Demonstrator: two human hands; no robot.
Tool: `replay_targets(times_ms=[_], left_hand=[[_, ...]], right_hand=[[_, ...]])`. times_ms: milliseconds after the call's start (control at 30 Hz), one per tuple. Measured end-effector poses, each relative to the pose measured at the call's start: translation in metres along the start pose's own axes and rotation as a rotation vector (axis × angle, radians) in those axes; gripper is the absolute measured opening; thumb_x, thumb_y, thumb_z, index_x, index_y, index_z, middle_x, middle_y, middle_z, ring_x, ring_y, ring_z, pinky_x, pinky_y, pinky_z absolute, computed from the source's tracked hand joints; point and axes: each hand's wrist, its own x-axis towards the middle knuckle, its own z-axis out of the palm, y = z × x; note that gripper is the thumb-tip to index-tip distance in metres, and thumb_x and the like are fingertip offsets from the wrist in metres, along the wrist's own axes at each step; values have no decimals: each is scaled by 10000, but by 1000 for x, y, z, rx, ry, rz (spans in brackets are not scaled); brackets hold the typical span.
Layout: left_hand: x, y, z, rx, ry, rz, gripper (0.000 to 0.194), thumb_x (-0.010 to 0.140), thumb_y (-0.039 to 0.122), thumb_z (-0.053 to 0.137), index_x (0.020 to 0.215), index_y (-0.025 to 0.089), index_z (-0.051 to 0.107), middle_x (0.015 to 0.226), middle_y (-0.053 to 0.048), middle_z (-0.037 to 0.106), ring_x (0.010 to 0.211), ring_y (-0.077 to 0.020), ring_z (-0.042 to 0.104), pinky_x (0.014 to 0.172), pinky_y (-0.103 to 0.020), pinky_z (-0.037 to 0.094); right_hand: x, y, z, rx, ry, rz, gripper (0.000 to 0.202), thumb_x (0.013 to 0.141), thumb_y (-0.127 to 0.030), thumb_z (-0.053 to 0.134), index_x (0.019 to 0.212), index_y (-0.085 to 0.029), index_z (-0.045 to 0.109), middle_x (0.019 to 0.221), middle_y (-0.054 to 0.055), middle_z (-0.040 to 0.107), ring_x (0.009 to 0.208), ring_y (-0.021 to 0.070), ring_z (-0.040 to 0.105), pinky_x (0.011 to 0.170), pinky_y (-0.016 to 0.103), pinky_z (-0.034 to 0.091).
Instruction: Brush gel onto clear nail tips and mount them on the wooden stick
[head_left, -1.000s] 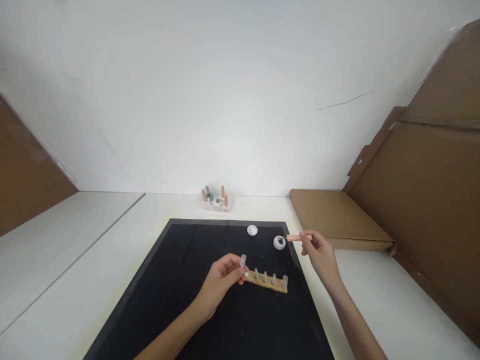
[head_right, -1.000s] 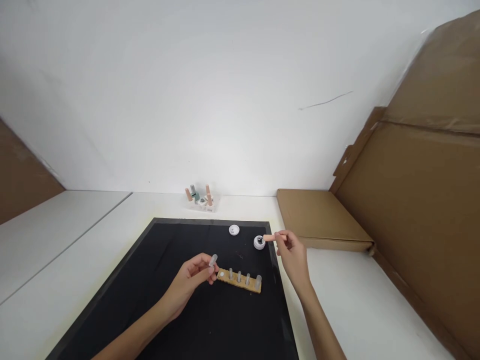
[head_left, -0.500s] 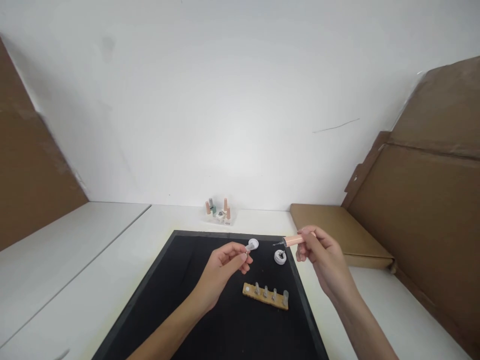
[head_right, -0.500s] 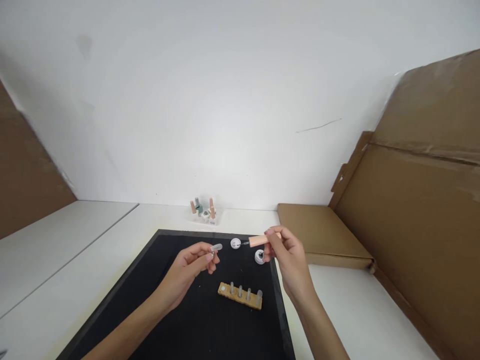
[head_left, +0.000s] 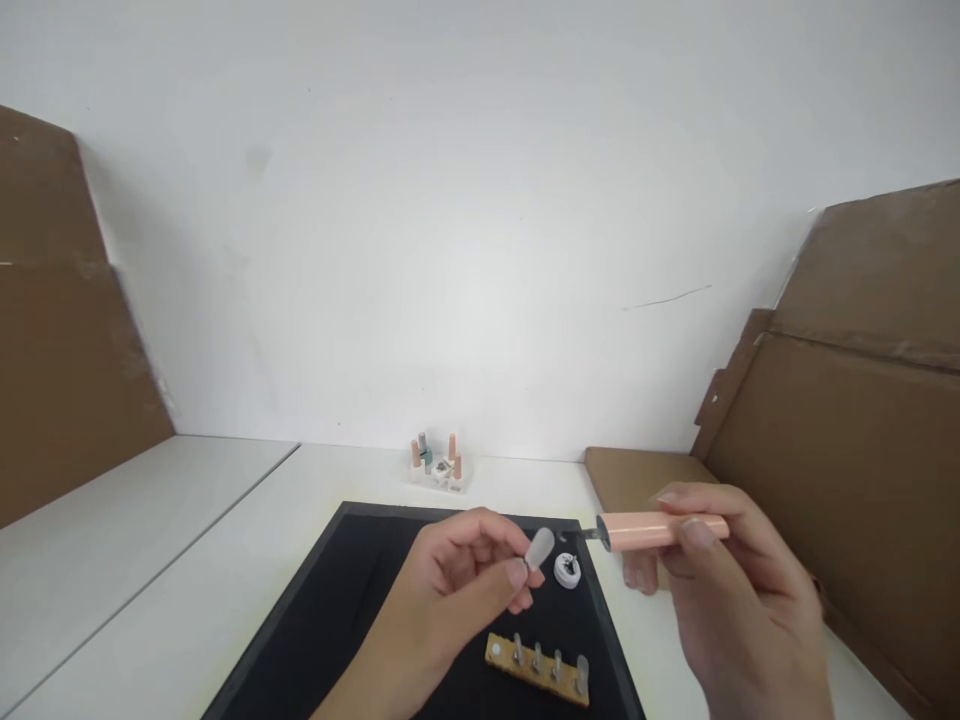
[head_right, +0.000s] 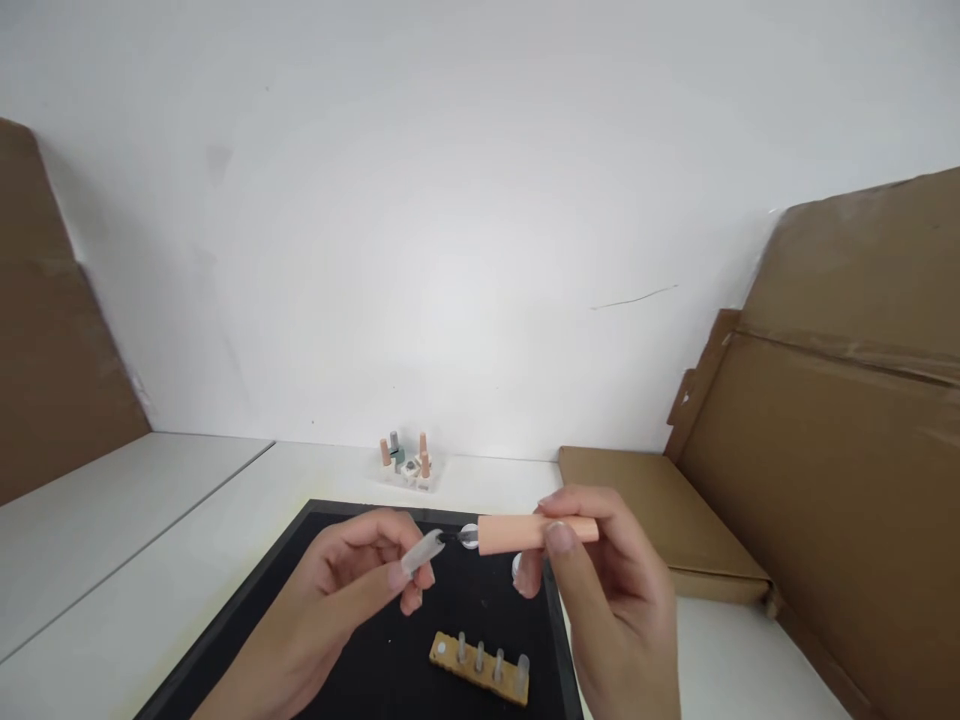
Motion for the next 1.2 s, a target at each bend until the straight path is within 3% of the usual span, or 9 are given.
replay_targets(times_ms=[267,467,833,1200], left_hand=[[10,-9,-5,-3,-10,-64,276,607,419,903,654,191,755,618,-20,709,548,-121,567,572,-230,469],[13,-9,-6,11,-21,-64,264,621,414,895,660,191,759,629,-29,711,559,-131,577,576,-239,482],[13,-12,-8,-27,-91,-20,143,724,334,848,694,213,778,681,-22,727,576,-121,584,599,-225,495],[10,-16,-14,24,-117,-19,154,785,365,813,738,220,790,739,-29,755,604,-125,608,603,-216,500]], right_hand=[[3,13,-5,-40,-173,-66,121,973,-339,577,965,-302,692,556,-25,611,463,134,604,448,226,473],[3,14,-4,-37,-177,-63,108,954,-344,608,929,-293,699,720,2,625,508,117,601,463,220,504],[8,16,-4,-53,-186,-89,112,952,-333,610,927,-280,706,721,9,605,547,134,590,474,241,495],[5,12,-7,-152,-156,-142,91,946,-318,624,911,-302,706,680,25,624,617,187,566,514,302,436]])
